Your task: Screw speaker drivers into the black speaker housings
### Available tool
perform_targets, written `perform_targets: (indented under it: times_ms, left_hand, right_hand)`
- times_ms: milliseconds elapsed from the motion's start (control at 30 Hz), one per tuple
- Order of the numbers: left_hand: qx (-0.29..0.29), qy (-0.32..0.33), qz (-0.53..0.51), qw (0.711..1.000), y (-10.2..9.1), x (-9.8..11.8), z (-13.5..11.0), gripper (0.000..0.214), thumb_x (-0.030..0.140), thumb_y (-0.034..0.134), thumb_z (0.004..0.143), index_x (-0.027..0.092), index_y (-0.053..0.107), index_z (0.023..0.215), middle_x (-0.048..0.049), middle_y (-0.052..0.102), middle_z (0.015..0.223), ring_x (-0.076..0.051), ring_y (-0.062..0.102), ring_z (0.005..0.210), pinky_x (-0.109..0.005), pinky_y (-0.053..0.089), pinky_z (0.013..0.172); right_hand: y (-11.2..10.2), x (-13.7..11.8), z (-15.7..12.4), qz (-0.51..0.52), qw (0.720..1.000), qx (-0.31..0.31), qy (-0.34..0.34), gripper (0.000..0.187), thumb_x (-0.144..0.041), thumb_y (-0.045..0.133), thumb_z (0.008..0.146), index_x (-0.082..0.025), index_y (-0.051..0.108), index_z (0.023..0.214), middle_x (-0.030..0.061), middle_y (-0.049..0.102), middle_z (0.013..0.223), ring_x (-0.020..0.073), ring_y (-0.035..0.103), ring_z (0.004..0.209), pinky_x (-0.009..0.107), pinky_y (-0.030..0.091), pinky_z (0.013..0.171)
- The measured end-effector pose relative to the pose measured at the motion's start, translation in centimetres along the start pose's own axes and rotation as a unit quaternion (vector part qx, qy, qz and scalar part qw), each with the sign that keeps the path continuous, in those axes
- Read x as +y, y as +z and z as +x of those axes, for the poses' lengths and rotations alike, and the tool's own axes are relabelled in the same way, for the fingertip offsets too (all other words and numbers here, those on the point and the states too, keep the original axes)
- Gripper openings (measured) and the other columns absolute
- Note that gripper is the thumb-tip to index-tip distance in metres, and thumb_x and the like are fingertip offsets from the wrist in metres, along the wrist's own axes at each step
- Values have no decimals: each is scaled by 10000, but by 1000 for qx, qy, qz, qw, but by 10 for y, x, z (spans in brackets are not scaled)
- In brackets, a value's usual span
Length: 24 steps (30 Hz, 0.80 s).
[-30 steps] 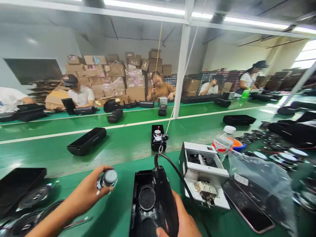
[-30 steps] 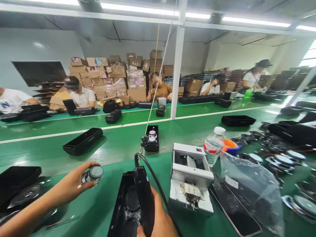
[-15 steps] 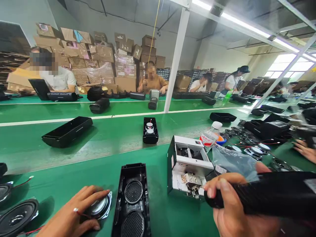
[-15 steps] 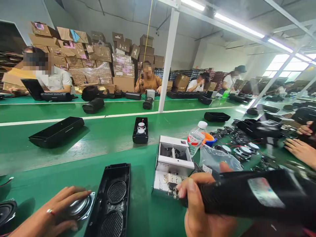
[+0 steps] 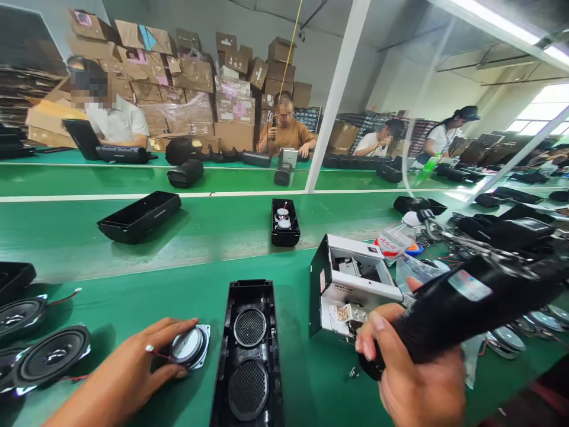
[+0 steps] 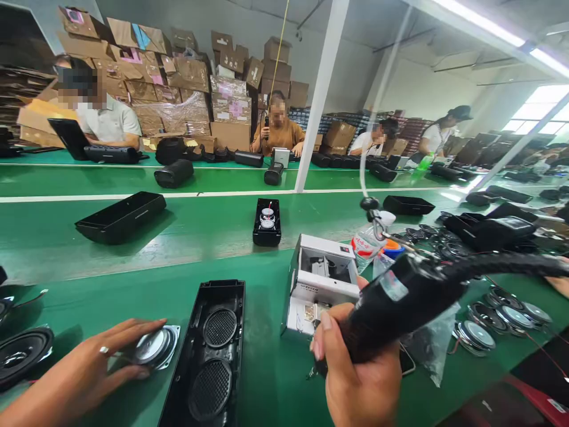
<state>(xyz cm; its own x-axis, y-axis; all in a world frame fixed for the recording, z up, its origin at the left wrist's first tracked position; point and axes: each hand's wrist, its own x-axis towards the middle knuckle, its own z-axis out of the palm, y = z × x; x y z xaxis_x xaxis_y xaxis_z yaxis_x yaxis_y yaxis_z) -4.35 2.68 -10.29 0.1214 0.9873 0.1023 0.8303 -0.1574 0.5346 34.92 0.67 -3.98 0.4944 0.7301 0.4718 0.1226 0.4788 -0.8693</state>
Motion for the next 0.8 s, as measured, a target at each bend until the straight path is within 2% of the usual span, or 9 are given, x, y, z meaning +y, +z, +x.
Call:
perform_targets:
  times_ms: [100,167,267,367,467,533,667,800]
  left_hand:
    - [-37,-12,-17,999,-8,5,1,503,455,762,847,363,856,1333,-17,875,1190,-321,845,1066,-391,686,954]
    - [-18,-41,-32,999,-17,16,4,595,532,770,859,326,803,1415,-37,863,1263,-353,821,1151,-465,658,1058]
    - [4,-38,-78,996,-31,47,9,647,543,792,870,328,744,1479,-40,833,1356,-356,775,1267,-520,601,1163]
    - [-37,27,-127,991,-34,86,14,551,385,808,876,352,753,1423,-22,799,1410,-323,730,1340,-551,521,1254]
    - [-90,93,-113,985,-23,115,20,571,184,835,805,343,765,1348,-8,817,1311,-295,733,1279,-659,250,1401]
    - [-114,115,-75,984,-10,124,26,562,127,833,785,322,771,1308,-13,817,1208,-285,738,1183,-702,142,1412]
    - [-132,113,-1,985,13,124,39,514,189,843,822,273,768,1324,-67,796,1199,-333,702,1208,-728,158,1393]
    - [-165,92,33,982,26,119,48,515,233,830,867,237,762,1378,-106,791,1278,-379,677,1290,-750,138,1390]
  right_hand:
    - [-1,-6,-13,39,998,-18,46,645,-283,825,1018,-318,517,1583,-79,630,708,139,568,485,282,573,488]
    - [2,-12,-17,53,996,-37,66,722,-277,820,1017,-355,464,1641,-83,617,696,146,564,483,286,567,484]
    - [15,-20,-16,80,994,-45,58,659,-253,818,1005,-341,523,1588,-88,597,657,153,550,457,291,543,457]
    - [40,-27,-7,101,994,-33,30,586,-204,792,991,-345,574,1516,-98,589,643,146,522,445,297,547,470]
    - [71,-33,3,120,993,-5,7,728,-153,722,978,-412,481,1615,-111,574,643,154,517,500,322,571,563]
    - [91,-34,9,131,991,5,-14,801,-147,703,975,-414,408,1671,-118,577,650,165,520,518,338,565,575]
    - [122,-22,17,150,988,-11,-40,766,-197,731,986,-338,381,1653,-132,619,687,154,532,490,330,552,532]
    - [135,2,18,151,986,-59,-39,736,-187,737,1013,-325,377,1640,-125,646,719,145,587,514,306,566,552]
